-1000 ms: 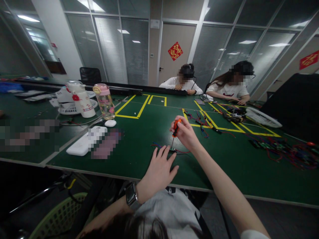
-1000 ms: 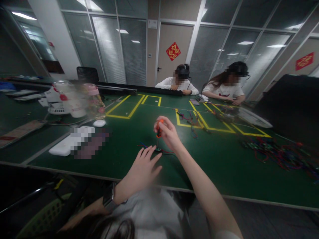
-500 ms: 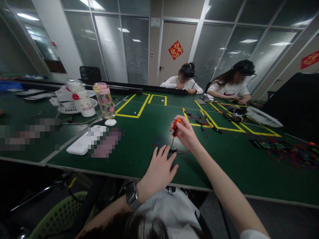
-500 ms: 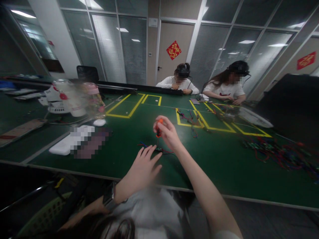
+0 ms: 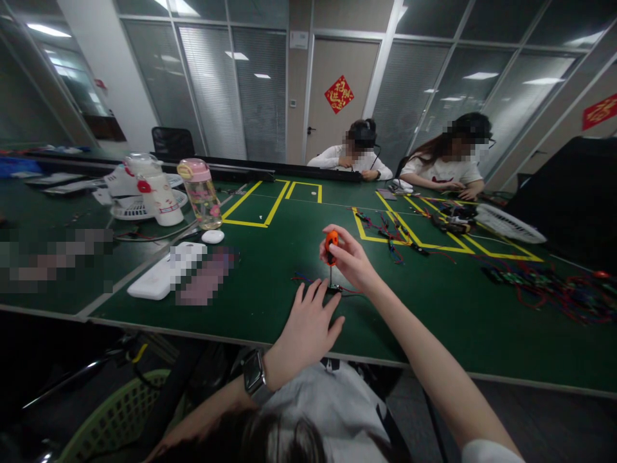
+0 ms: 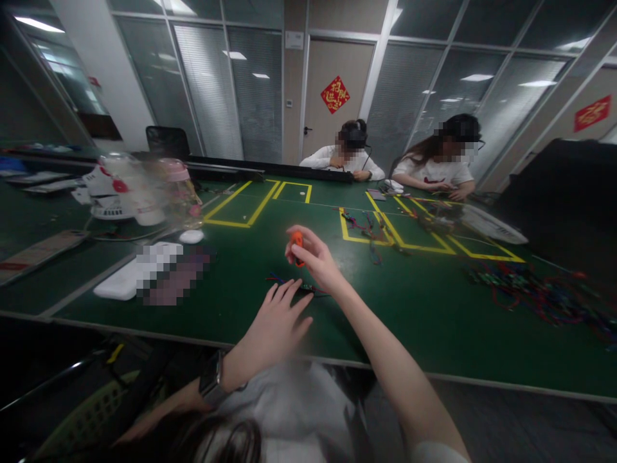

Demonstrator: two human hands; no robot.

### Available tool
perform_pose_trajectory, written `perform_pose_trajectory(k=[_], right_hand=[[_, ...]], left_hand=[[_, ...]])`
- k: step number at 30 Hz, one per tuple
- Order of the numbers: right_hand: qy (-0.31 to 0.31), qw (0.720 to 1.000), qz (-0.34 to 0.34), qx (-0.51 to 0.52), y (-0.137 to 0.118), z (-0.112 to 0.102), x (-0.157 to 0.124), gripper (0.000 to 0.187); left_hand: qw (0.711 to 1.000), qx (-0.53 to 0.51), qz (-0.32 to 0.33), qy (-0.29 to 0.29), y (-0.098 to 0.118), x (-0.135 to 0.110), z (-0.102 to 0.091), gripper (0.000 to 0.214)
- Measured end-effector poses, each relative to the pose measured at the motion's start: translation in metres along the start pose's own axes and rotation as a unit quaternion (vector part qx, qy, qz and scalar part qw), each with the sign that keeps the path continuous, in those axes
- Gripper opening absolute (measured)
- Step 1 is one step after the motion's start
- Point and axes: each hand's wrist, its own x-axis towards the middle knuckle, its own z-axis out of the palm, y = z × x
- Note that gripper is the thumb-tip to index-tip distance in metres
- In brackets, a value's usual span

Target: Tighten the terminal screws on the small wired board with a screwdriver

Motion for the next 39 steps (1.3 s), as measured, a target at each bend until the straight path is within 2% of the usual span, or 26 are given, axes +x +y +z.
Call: perform_pose_trajectory(k=[3, 6, 9, 12, 16, 20, 26, 31, 34, 39], right_hand=[[-0.050, 0.995, 0.043, -0.071, 0.011, 0.003, -0.002, 0.026], [-0.138, 0.971, 0.124, -0.154, 0.024, 0.009, -0.006, 0.030], [-0.168, 0.952, 0.135, -0.215, 0.031, 0.015, -0.008, 0.037], [-0.126, 0.966, 0.131, -0.185, 0.035, 0.016, -0.007, 0.047], [-0.037, 0.990, 0.085, -0.110, 0.042, 0.010, -0.005, 0.048], [0.051, 0.994, 0.064, -0.074, 0.045, 0.001, 0.000, 0.048], [0.138, 0.990, -0.001, 0.003, 0.024, -0.009, 0.008, 0.056], [0.163, 0.985, -0.014, 0.060, 0.017, -0.013, 0.010, 0.059], [0.151, 0.983, -0.014, 0.105, 0.021, -0.011, 0.009, 0.059], [0.129, 0.983, 0.026, 0.127, 0.031, -0.006, 0.007, 0.058]], left_hand=[[1.000, -0.002, -0.003, 0.006, 0.000, 0.000, 0.003, 0.042], [1.000, -0.007, -0.009, 0.001, 0.000, 0.000, 0.006, 0.041], [1.000, -0.014, -0.012, -0.011, 0.000, -0.001, 0.005, 0.040], [1.000, -0.020, -0.004, -0.001, 0.001, 0.000, 0.003, 0.041], [1.000, -0.015, -0.009, 0.012, 0.001, 0.000, 0.003, 0.040], [1.000, -0.007, -0.012, 0.020, 0.000, 0.000, 0.009, 0.042], [1.000, -0.006, -0.005, 0.014, 0.000, -0.001, 0.007, 0.042], [1.000, -0.006, -0.007, 0.006, 0.000, 0.000, 0.005, 0.042], [1.000, -0.008, -0.008, 0.004, 0.000, 0.000, 0.004, 0.041], [1.000, -0.003, -0.006, 0.011, -0.001, -0.001, 0.005, 0.041]])
